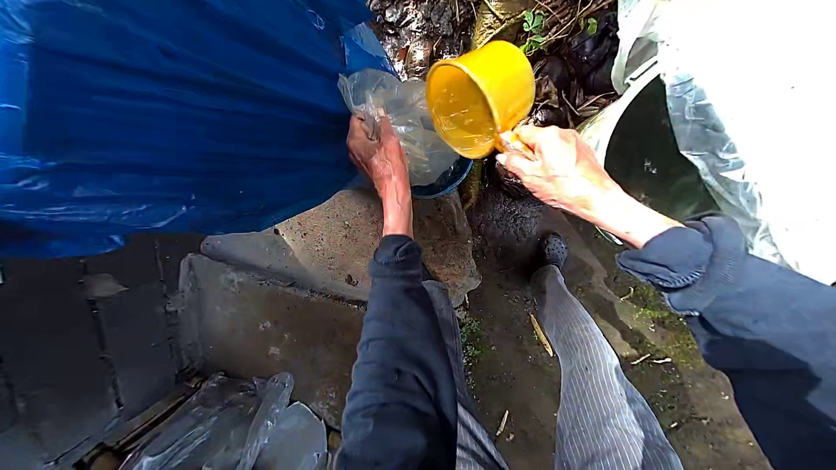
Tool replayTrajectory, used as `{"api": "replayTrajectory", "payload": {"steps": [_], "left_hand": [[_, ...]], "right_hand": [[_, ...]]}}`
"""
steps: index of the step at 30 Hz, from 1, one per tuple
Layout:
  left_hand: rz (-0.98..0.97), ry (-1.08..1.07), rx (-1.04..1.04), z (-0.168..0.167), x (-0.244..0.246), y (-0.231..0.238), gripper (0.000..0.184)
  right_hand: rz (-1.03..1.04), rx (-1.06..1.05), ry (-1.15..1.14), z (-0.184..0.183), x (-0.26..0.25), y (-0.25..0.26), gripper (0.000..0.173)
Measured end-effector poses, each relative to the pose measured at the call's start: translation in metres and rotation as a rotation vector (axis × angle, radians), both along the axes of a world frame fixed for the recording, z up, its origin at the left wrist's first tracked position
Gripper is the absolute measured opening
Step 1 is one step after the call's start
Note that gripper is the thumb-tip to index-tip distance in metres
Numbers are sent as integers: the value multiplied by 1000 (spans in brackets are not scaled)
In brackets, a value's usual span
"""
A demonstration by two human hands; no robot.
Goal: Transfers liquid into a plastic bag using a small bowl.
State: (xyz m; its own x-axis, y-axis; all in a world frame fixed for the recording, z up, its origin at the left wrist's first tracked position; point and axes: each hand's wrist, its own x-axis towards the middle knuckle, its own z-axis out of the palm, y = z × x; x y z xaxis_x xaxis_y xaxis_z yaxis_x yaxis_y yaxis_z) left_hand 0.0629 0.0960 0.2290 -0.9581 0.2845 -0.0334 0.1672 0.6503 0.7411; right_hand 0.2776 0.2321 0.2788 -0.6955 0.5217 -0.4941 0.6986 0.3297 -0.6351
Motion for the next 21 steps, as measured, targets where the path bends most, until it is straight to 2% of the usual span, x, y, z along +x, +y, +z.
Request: {"api": "replayTrajectory", "payload": {"steps": [2, 6, 11, 14, 16, 19, 21], "left_hand": [[32, -14, -33, -4, -10, 13, 33], [9, 115, -110, 35, -23, 24, 32], [-147, 340, 69, 101, -52, 15, 22], [-139, 487, 162, 130, -55, 7, 18], [-111, 575, 185, 130, -50, 2, 17], [-136, 542, 149, 121, -51, -8, 16], [-193, 471, 153, 134, -37, -17, 15]], "right_hand": [[56, 73, -22, 11, -17, -4, 27], [92, 166, 23, 36, -41, -4, 19], [74, 210, 108, 59, -62, 9, 28], [44, 205, 204, 66, -63, 10, 30], [40, 211, 252, 67, -62, 6, 31], [54, 244, 305, 64, -60, 1, 32], [56, 268, 312, 58, -57, 4, 35]]}}
